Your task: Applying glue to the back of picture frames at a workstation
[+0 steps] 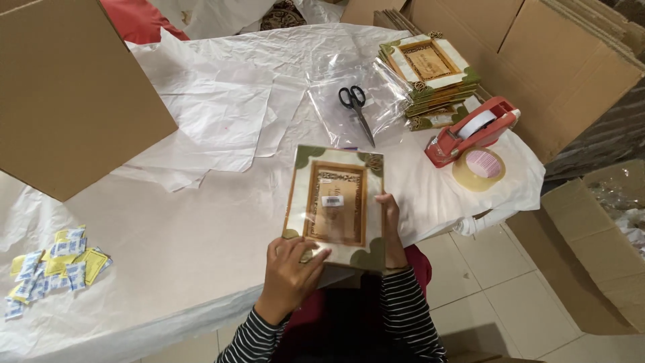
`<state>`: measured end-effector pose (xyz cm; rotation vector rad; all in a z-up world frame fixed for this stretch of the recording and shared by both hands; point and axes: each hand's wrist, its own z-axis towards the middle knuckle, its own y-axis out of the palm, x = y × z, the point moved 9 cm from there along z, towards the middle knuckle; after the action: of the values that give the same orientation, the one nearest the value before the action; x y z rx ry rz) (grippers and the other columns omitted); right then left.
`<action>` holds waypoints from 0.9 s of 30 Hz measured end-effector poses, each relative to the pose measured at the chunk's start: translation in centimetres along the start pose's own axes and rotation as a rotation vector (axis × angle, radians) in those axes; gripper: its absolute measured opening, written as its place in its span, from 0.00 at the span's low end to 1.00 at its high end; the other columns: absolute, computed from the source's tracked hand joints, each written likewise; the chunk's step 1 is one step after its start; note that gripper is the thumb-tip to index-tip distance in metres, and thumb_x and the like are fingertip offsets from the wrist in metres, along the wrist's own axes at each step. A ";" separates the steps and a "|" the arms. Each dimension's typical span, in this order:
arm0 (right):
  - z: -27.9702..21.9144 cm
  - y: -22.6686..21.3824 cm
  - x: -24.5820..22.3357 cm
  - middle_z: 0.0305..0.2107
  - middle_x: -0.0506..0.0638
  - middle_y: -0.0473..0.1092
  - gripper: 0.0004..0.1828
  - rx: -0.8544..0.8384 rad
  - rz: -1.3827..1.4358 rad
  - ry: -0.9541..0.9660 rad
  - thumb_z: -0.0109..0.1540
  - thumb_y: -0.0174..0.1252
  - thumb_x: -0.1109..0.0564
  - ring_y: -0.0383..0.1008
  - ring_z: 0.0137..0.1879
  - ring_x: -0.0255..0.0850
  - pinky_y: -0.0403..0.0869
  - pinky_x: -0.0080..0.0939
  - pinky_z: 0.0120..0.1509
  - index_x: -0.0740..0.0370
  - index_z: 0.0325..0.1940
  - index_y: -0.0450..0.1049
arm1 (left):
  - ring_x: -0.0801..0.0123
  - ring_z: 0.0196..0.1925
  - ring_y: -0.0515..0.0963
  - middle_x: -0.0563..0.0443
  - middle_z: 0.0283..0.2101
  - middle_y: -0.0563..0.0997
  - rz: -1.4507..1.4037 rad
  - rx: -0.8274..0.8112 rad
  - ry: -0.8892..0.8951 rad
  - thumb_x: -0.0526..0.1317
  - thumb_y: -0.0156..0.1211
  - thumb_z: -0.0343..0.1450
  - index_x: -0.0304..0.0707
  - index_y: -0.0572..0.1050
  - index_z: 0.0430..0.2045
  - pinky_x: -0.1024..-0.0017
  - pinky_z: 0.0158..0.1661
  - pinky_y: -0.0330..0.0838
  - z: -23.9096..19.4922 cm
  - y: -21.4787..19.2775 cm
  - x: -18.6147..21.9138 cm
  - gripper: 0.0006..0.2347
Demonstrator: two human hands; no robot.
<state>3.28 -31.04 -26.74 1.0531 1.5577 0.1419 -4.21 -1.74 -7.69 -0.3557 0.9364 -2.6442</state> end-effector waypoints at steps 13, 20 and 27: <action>12.0 -10.8 3.7 0.44 0.58 0.77 0.29 -0.179 0.135 -0.130 0.55 0.54 0.57 0.79 0.48 0.50 0.76 0.52 0.59 0.57 0.62 0.75 | 0.29 0.68 0.64 0.10 0.63 0.64 -1.063 -0.223 -1.105 0.49 0.68 0.69 0.31 0.53 0.72 0.38 0.61 0.63 -3.4 4.0 -8.8 0.39; 4.2 -1.1 0.6 0.39 0.50 0.77 0.13 -0.207 0.076 -0.142 0.66 0.52 0.46 0.78 0.40 0.39 0.77 0.36 0.49 0.52 0.51 0.74 | 0.64 0.41 0.84 0.37 0.44 0.84 -1.369 0.384 -1.099 0.33 0.66 0.70 0.30 0.71 0.60 0.67 0.42 0.80 -6.2 1.6 -10.7 0.22; 2.3 1.7 -0.4 0.36 0.58 0.77 0.10 -0.381 0.013 -0.176 0.73 0.48 0.48 0.80 0.32 0.46 0.80 0.42 0.37 0.53 0.45 0.70 | 0.67 0.42 0.83 0.41 0.45 0.82 -0.974 0.679 -1.176 0.34 0.66 0.70 0.31 0.71 0.60 0.68 0.41 0.80 -14.5 -9.4 -16.6 0.22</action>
<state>6.04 -31.37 -26.07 0.7536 1.3007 0.3327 4.28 19.55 -14.67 -2.1948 -0.6461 -2.3979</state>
